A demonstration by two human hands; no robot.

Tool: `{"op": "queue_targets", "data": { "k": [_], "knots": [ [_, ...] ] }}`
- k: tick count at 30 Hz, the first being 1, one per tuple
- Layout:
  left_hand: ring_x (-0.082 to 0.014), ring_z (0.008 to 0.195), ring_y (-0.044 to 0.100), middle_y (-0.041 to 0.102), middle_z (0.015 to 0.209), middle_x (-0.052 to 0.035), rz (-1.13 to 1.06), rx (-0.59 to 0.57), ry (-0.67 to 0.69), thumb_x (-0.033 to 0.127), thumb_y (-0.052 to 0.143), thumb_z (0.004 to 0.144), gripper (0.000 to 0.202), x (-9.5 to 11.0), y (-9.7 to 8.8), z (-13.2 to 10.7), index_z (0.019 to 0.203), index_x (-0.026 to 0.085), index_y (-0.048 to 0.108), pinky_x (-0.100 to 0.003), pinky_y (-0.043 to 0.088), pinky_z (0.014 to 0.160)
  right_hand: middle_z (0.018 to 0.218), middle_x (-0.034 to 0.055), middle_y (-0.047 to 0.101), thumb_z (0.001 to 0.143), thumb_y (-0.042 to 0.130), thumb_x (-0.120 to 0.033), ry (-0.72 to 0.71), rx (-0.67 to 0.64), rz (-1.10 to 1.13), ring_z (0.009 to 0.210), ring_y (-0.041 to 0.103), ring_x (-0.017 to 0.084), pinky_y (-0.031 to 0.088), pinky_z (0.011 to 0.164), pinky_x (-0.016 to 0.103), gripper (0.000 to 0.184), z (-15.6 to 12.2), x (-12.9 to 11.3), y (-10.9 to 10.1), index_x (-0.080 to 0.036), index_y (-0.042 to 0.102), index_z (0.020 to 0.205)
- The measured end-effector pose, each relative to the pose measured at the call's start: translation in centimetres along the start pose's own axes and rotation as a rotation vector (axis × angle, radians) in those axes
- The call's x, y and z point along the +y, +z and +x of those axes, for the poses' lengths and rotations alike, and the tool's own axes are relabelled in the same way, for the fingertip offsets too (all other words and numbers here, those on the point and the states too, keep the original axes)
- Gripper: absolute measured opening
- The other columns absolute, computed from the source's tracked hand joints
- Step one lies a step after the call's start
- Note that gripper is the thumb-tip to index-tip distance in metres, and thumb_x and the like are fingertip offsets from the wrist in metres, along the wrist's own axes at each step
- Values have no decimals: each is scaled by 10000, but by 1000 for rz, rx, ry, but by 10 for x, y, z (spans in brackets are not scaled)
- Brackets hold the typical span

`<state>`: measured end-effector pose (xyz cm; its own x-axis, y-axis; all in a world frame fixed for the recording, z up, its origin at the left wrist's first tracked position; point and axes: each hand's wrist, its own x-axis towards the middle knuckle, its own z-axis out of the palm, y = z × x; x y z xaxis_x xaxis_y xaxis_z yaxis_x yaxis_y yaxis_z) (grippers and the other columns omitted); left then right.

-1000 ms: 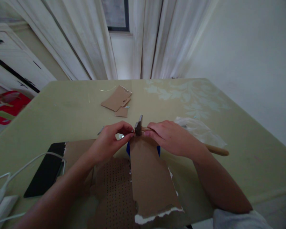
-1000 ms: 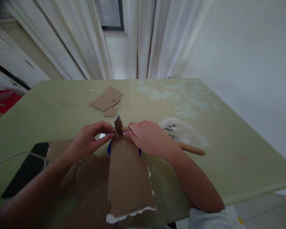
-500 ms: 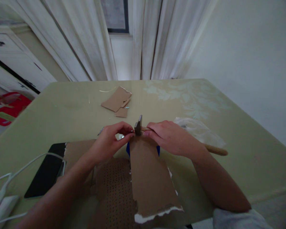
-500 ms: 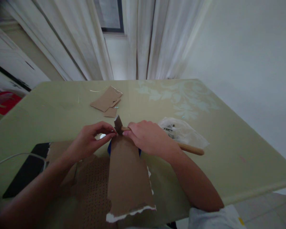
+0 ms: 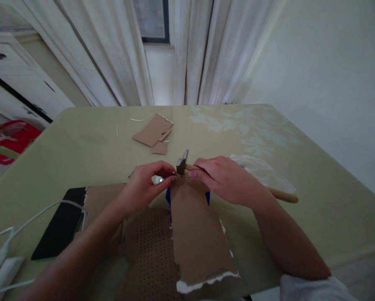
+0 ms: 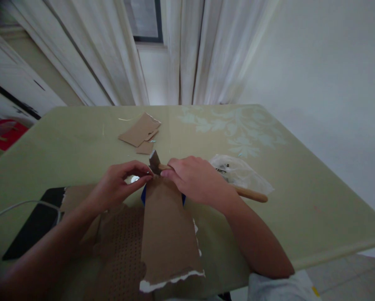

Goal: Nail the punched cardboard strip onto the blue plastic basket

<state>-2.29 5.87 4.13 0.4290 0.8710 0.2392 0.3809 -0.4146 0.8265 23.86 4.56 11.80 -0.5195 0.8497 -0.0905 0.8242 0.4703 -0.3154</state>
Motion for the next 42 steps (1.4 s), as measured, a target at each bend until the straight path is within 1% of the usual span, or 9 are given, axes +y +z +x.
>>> {"op": "queue_targets", "data": {
  "k": [5, 10, 15, 20, 26, 31, 36, 40, 42],
  "knots": [
    [-147, 782, 762, 833, 894, -6, 19, 7, -7, 299, 758, 992, 98, 0, 1, 0, 1007, 207, 786, -222, 595, 714, 900, 51, 771, 1184, 521, -370, 33, 164, 164, 786, 667, 191, 354, 731, 322, 304, -9, -8, -8, -192, 708, 1024],
    [-147, 770, 745, 825, 872, -2, 24, -5, -23, 275, 756, 972, 80, 2, 0, 0, 967, 206, 797, -208, 561, 662, 836, 34, 721, 1184, 510, -378, 2, 98, 111, 737, 614, 185, 317, 720, 339, 352, -17, -15, -10, -194, 667, 929],
    [-162, 739, 731, 815, 843, -19, 47, 0, -8, 315, 760, 972, 131, 2, 0, 1, 944, 195, 802, -224, 539, 629, 909, 36, 756, 1185, 513, -390, 15, 197, 167, 779, 652, 191, 341, 740, 334, 301, -20, -20, -11, -202, 703, 1047],
    [-156, 735, 716, 804, 820, -4, 42, -4, 4, 265, 745, 959, 87, 2, 0, 1, 931, 203, 799, -245, 568, 714, 893, 57, 763, 1187, 499, -374, 8, 94, 76, 771, 649, 207, 328, 734, 346, 346, -19, -22, -8, -189, 694, 970],
    [-155, 711, 698, 798, 801, 0, 61, -3, -14, 330, 769, 963, 146, 1, 0, 1, 916, 195, 800, -242, 528, 673, 954, 53, 786, 1192, 496, -390, 12, 203, 148, 818, 676, 208, 343, 746, 334, 307, -20, -23, -8, -198, 710, 1083],
    [-157, 735, 694, 792, 814, 5, 57, -30, -28, 322, 762, 972, 140, -2, 0, 0, 906, 201, 789, -244, 537, 693, 876, 56, 761, 1191, 481, -373, 15, 91, 38, 750, 637, 200, 317, 720, 342, 353, -19, -23, -7, -194, 682, 963],
    [-156, 727, 695, 798, 818, 2, 94, -20, -5, 339, 766, 978, 157, -2, 0, 0, 907, 200, 788, -247, 512, 686, 970, 66, 792, 1200, 455, -422, 22, 165, 120, 844, 691, 219, 358, 747, 339, 348, -19, -22, -6, -207, 706, 1091],
    [-163, 728, 697, 802, 830, -4, 98, -39, -10, 274, 738, 960, 96, 0, 1, 0, 931, 202, 795, -249, 514, 677, 871, 50, 757, 1197, 466, -391, 12, 79, 41, 755, 645, 204, 319, 715, 351, 358, -18, -22, -4, -201, 685, 987],
    [-169, 742, 712, 814, 854, -11, 90, -48, -4, 284, 738, 967, 103, 0, 1, 0, 958, 203, 801, -256, 526, 692, 862, 44, 748, 1193, 479, -383, 2, 75, 37, 753, 632, 201, 322, 723, 351, 355, -18, -22, -5, -201, 678, 961]
  ]
}}
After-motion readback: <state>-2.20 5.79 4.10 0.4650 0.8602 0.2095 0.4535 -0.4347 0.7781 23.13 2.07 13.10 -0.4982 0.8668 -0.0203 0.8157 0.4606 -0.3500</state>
